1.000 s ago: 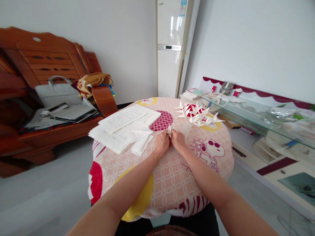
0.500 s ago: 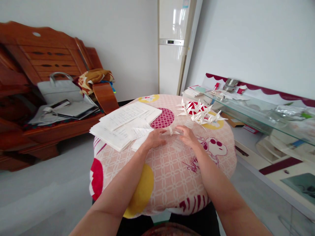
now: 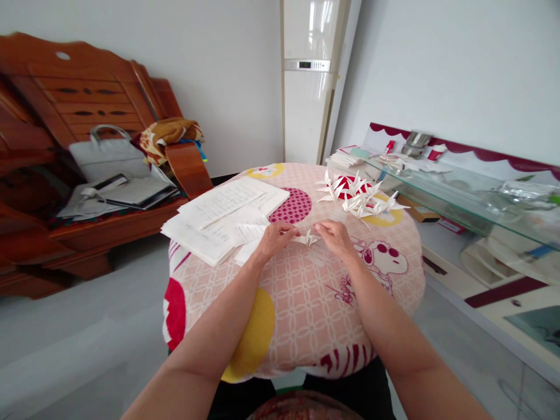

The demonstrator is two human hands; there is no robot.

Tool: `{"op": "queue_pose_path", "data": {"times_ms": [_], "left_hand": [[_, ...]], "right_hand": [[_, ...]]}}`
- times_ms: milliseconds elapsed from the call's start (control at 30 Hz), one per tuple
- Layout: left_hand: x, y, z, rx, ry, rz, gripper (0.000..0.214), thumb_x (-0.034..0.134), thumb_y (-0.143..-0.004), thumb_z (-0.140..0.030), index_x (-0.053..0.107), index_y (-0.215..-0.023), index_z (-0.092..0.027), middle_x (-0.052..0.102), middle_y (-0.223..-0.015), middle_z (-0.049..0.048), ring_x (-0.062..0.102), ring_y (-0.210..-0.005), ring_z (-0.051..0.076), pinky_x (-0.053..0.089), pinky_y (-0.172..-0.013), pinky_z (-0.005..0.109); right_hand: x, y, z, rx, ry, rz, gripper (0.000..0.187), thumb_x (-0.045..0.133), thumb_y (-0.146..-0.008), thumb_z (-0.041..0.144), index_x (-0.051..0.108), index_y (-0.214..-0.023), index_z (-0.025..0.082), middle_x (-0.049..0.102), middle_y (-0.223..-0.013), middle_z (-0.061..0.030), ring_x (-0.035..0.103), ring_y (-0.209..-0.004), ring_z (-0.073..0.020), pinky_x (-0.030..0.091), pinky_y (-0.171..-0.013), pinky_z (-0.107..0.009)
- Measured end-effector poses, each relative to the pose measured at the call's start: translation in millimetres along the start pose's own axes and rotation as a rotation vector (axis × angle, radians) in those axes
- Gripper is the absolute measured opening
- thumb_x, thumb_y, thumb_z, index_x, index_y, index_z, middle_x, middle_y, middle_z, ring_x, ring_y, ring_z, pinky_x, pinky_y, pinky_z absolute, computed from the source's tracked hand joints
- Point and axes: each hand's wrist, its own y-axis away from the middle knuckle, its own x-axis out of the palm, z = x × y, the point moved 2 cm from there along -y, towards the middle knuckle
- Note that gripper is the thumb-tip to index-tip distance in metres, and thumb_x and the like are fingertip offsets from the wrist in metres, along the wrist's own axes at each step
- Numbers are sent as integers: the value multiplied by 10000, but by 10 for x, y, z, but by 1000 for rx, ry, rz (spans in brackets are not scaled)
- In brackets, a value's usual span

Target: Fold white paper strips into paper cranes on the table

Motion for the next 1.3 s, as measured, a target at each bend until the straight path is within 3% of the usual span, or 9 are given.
{"op": "queue_pose_path", "data": {"times_ms": [167,300,400,567,1000,1100,1200,1300], "left_hand": [[-14,-7,49,-136,-22,-88,381,526,-912,-373,800,-992,-120,625,-551,-2,566,-527,123,439,-599,226],[-6,-26,121,-199,-39,-129,346,552,-894,-313,791,-1057,-122,604,-527,-15,552,-502,124,451,-615,235],[-13,-36,144,-235,-52,-123,324,567,-884,-271,794,-1063,-124,595,-518,-17,540,-489,120,456,-619,235],[-24,-21,90,-230,-70,-118,310,577,-879,-236,798,-1072,-136,596,-510,-15,532,-490,118,464,-632,233],[-20,-19,83,-284,-79,-93,303,577,-879,-236,795,-1071,-152,560,-477,-33,513,-461,108,441,-573,210],[-19,-20,115,-285,-65,-112,299,580,-874,-245,793,-1060,-147,551,-480,-34,505,-459,107,420,-543,203],[-10,-20,166,-281,-55,-119,305,583,-870,-253,788,-1068,-146,561,-490,-29,524,-477,113,414,-535,203],[4,-25,194,-275,-68,-101,311,576,-873,-268,788,-1071,-156,565,-488,-29,524,-468,117,420,-539,211]], "right_hand": [[-86,13,73,9,-44,-48,404,481,-931,405,687,-695,151,650,-666,-34,585,-668,-169,401,-654,-275],[-198,25,60,21,24,-81,208,580,-798,261,713,-681,152,662,-650,-21,582,-651,-167,399,-636,-268],[-225,45,3,108,61,20,167,596,-744,187,759,-729,153,708,-670,-23,616,-644,-176,414,-626,-264],[-86,76,-7,157,190,153,128,690,-748,223,792,-789,156,760,-748,-60,663,-694,-202,405,-630,-270],[120,65,111,158,258,55,124,649,-780,212,742,-708,171,695,-658,-20,580,-620,-156,322,-580,-257],[-79,31,51,158,187,-91,142,631,-765,243,733,-698,170,670,-626,-12,577,-606,-160,347,-583,-258],[-491,49,-104,175,146,-344,181,612,-770,291,746,-745,172,670,-633,-10,588,-611,-172,404,-611,-268],[-942,125,-325,274,312,-530,198,608,-784,307,759,-778,179,688,-656,-32,610,-666,-208,425,-642,-292]]}}
